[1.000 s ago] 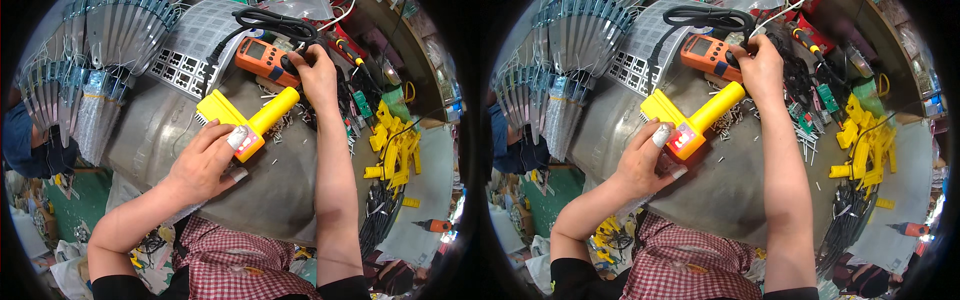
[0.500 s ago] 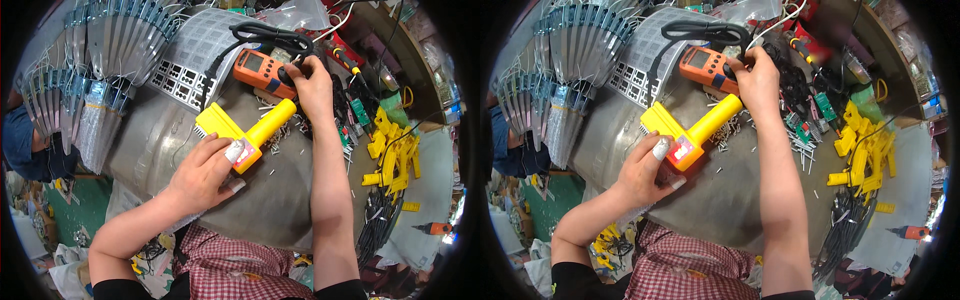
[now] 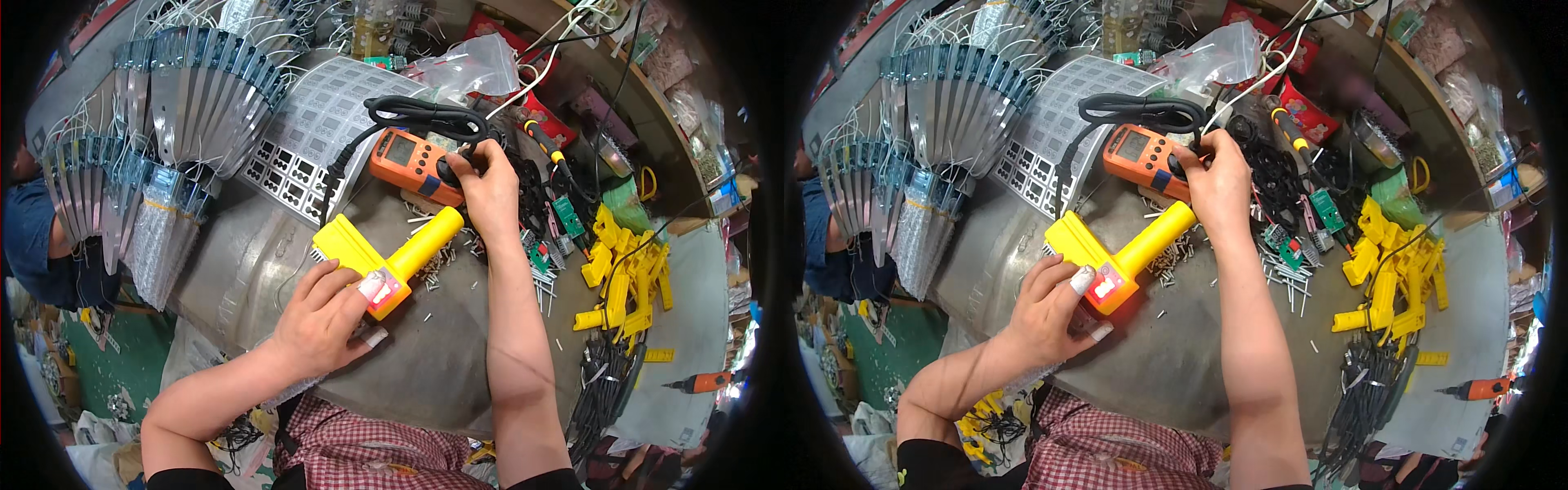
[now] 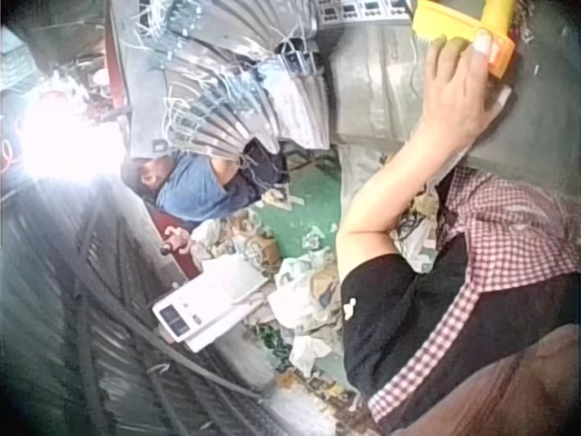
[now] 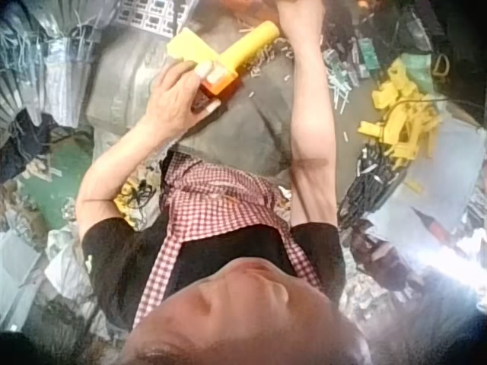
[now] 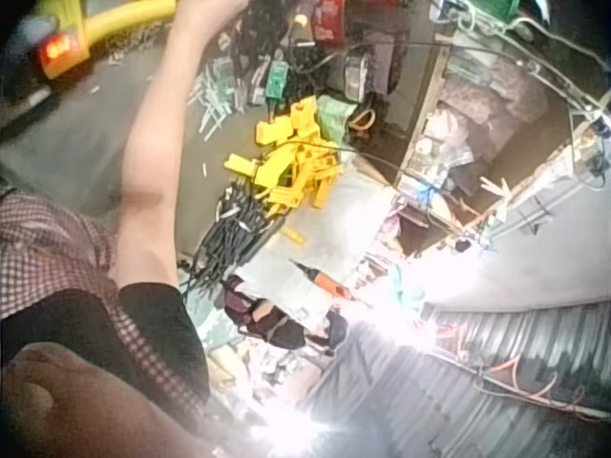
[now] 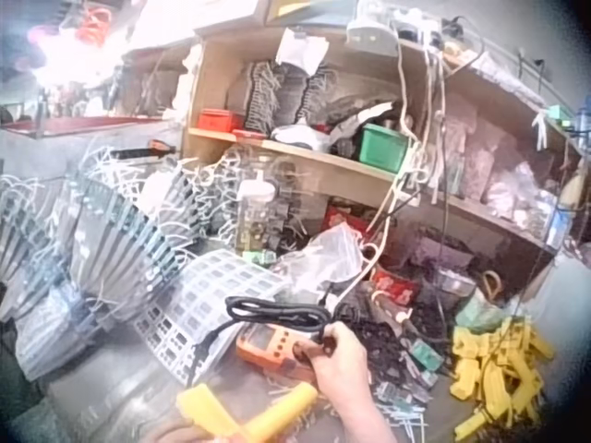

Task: Assembling the internal circuitry and outer casing of a handheld electronic device using a screwdriver and soldering iron.

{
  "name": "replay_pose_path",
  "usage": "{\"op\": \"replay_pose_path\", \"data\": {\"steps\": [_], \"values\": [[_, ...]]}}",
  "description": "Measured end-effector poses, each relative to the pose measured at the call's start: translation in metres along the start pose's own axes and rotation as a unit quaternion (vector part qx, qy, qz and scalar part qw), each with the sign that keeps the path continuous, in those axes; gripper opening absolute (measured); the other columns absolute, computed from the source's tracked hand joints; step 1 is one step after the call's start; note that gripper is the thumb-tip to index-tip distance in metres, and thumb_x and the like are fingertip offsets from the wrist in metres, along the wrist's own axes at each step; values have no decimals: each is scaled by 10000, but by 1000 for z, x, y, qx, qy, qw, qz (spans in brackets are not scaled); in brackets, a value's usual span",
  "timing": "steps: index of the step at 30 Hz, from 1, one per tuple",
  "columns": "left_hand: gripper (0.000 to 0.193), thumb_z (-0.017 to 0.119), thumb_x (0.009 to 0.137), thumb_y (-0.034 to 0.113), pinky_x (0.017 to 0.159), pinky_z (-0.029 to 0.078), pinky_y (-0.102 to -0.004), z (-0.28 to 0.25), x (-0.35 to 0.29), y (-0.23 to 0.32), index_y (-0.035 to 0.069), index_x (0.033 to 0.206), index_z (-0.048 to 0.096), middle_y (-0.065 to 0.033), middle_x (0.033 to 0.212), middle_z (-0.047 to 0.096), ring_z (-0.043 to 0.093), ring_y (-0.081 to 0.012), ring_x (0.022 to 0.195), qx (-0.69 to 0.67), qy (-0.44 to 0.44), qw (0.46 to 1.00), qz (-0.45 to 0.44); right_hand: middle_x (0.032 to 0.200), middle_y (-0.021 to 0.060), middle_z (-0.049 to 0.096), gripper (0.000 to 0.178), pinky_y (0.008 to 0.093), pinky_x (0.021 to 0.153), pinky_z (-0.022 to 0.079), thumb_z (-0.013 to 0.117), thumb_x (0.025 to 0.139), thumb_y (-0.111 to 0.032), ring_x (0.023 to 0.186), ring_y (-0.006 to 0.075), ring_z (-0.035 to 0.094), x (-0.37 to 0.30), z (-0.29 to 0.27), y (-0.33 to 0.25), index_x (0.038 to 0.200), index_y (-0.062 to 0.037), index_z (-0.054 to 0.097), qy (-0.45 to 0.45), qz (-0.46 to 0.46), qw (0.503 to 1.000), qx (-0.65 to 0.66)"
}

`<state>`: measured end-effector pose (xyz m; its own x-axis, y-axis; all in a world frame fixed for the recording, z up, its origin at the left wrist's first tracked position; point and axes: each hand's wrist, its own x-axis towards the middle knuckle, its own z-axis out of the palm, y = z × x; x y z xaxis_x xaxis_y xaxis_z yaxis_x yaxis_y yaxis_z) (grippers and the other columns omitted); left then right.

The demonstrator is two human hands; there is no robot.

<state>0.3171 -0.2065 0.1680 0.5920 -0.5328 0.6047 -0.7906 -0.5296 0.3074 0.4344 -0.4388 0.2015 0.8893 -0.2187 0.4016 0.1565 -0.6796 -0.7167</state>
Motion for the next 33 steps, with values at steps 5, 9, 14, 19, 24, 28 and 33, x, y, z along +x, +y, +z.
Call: {"op": "replay_pose_path", "data": {"steps": [5, 9, 14, 19, 24, 28, 33], "values": [[816, 826, 554, 156, 826, 494, -434, 3, -8, -4, 6, 1253, 433, -158, 1033, 569, 571, -348, 950, -61, 16, 998, -7, 763, 152, 588, 309, 355, 649, 462, 733, 761, -207, 676, 257, 574, 1, -1, 1, 849, 34, 560, 1, -4, 1000, 6], [783, 815, 560, 135, 796, 512, -426, 5, -6, -4, 7, 1236, 441, -156, 1039, 572, 584, -337, 932, -37, 28, 999, 24, 769, 157, 589, 295, 363, 658, 466, 725, 767, -192, 686, 270, 581, 1, 1, 5, 849, 35, 556, 4, -5, 1000, 14], [772, 812, 571, 163, 842, 493, -446, 1, -3, -7, 5, 1230, 441, -158, 1036, 572, 579, -341, 951, -2, -6, 999, 45, 777, 169, 596, 288, 373, 670, 469, 725, 764, -175, 705, 287, 592, 3, 5, 5, 852, 38, 551, 8, -18, 999, 26], [725, 802, 599, 196, 880, 462, -449, -7, -6, 1, 12, 1207, 454, -163, 1044, 558, 547, -360, 1008, -20, -10, 999, -48, 764, 164, 587, 272, 367, 674, 467, 715, 770, -164, 710, 284, 591, 3, 2, -3, 843, 37, 546, -1, -15, 1000, 5], [650, 793, 605, 205, 844, 458, -437, -44, -10, 18, -4, 1147, 501, -178, 1026, 548, 536, -362, 995, 34, -122, 979, -158, 753, 128, 593, 225, 337, 662, 463, 691, 795, -137, 689, 227, 579, 1, -3, 10, 847, 29, 548, 72, -49, 994, 59], [554, 783, 600, 179, 792, 441, -436, -47, -25, 20, 18, 1070, 538, -157, 1007, 539, 534, -357, 935, 56, -200, 960, -189, 742, 40, 571, 180, 274, 639, 441, 677, 816, -104, 687, 103, 503, -17, -58, 1, 893, 4, 556, 113, -77, 981, 140], [380, 685, 647, 97, 647, 452, -386, -49, -14, 34, 55, 1004, 560, -93, 866, 526, 546, -286, 761, -27, -189, 966, -176, 1053, 116, 616, 356, 296, 860, 477, 508, 799, 118, 985, 186, 598, -123, -222, 28, 1143, 30, 543, 186, 69, 976, -85]]}}
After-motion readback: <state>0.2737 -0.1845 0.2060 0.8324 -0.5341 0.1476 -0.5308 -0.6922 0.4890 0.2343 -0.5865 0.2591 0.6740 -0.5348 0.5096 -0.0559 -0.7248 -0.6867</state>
